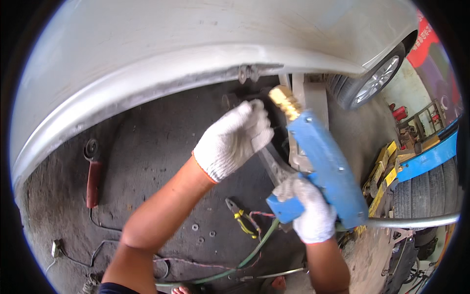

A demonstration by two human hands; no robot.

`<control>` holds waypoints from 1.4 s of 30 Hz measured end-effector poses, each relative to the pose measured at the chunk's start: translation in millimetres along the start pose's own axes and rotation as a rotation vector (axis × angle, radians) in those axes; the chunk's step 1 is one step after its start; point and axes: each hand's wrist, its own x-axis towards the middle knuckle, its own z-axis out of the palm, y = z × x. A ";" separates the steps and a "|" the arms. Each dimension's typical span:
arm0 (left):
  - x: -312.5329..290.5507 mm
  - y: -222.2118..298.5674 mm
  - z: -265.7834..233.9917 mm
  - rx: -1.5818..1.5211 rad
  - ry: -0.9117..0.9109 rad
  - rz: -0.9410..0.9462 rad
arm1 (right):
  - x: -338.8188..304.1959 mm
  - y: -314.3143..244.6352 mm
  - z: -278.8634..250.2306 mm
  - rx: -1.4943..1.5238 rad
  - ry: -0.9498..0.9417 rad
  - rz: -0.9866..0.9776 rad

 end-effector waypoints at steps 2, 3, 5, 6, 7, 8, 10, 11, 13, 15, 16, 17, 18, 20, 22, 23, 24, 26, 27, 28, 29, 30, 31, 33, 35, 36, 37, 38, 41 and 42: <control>-25.1 -6.8 -50.4 0.294 0.146 -0.121 | -7.4 -5.6 -30.7 0.051 -0.072 0.170; -43.7 -10.2 -79.6 0.587 0.298 -0.237 | -11.9 -10.2 -57.1 0.113 -0.139 0.243; -111.3 -8.4 -118.9 1.162 0.506 -0.520 | -30.9 -17.5 -92.7 0.198 -0.258 0.338; -137.0 -11.7 -130.6 1.438 0.458 -0.666 | -51.9 -35.2 -101.7 0.176 -0.276 0.301; -168.7 -8.9 -146.1 1.561 0.499 -0.668 | -64.0 -43.9 -107.3 0.103 -0.271 0.301; -197.2 -2.8 -162.8 1.688 0.531 -0.653 | -72.9 -47.9 -113.8 0.022 -0.277 0.288; -230.4 2.1 -189.6 1.898 0.534 -0.543 | -83.7 -43.8 -141.7 -0.023 -0.291 0.256; -247.8 1.7 -198.3 1.976 0.499 -0.473 | -91.7 -40.3 -151.1 -0.048 -0.291 0.227; -279.4 0.6 -202.7 2.097 0.486 -0.428 | -100.9 -33.7 -173.5 -0.032 -0.281 0.219; -305.6 -2.1 -198.9 2.092 0.492 -0.470 | -103.9 -28.1 -186.4 0.035 -0.257 0.253; -315.8 -2.4 -198.4 2.088 0.492 -0.482 | -103.1 -25.0 -189.8 0.047 -0.257 0.238; -318.8 -2.2 -197.0 2.121 0.457 -0.415 | -102.3 -21.4 -193.6 0.058 -0.249 0.219; -321.2 -1.8 -195.7 2.153 0.421 -0.350 | -100.9 -18.6 -194.7 0.070 -0.242 0.201; -324.4 -0.7 -193.3 2.216 0.347 -0.221 | -96.7 -19.3 -195.5 0.102 -0.216 0.212; -317.2 -4.4 -179.8 2.203 0.319 -0.249 | -92.3 -21.2 -207.6 0.127 -0.189 0.229; -318.1 -6.2 -179.5 2.198 0.287 -0.231 | -92.5 -18.5 -212.4 0.154 -0.097 0.225; -318.7 -8.3 -179.1 2.194 0.253 -0.213 | -91.2 -17.2 -215.4 0.150 -0.093 0.231; -318.5 -23.8 -189.4 2.231 0.181 -0.259 | -90.6 -15.4 -219.3 0.143 -0.074 0.243; -313.5 -36.1 -190.5 2.253 0.154 -0.290 | -91.2 -14.5 -221.5 0.133 -0.093 0.246; -308.1 -46.7 -191.5 2.274 0.125 -0.323 | -91.8 -13.2 -224.4 0.123 -0.112 0.248; -297.9 -55.7 -189.0 2.284 0.099 -0.384 | -94.4 -12.7 -228.4 0.115 -0.122 0.249; -288.3 -65.3 -186.0 2.292 0.080 -0.444 | -96.9 -12.0 -224.9 0.105 -0.098 0.242; -280.6 -72.4 -182.4 2.299 0.059 -0.504 | -100.6 -10.6 -216.3 0.094 -0.073 0.234; -267.0 -81.9 -181.7 2.363 0.061 -0.674 | -100.2 -12.4 -220.5 0.117 -0.157 0.261; -261.2 -87.4 -186.0 2.402 0.104 -0.794 | -105.1 -13.3 -217.2 0.087 -0.170 0.243; -261.1 -90.4 -190.2 2.439 0.111 -0.794 | -107.2 -13.0 -215.8 0.073 -0.176 0.235; -261.6 -93.0 -194.1 2.476 0.119 -0.793 | -108.0 -11.5 -217.3 0.114 -0.179 0.243; -260.4 -94.9 -193.7 2.509 0.117 -0.798 | -110.2 -12.1 -215.9 0.102 -0.171 0.238; -258.7 -88.4 -187.5 2.457 0.117 -0.678 | -113.4 -12.6 -209.8 0.079 -0.141 0.232; -258.1 -85.2 -181.4 2.330 0.147 -0.661 | -114.0 -11.3 -210.6 0.081 -0.124 0.233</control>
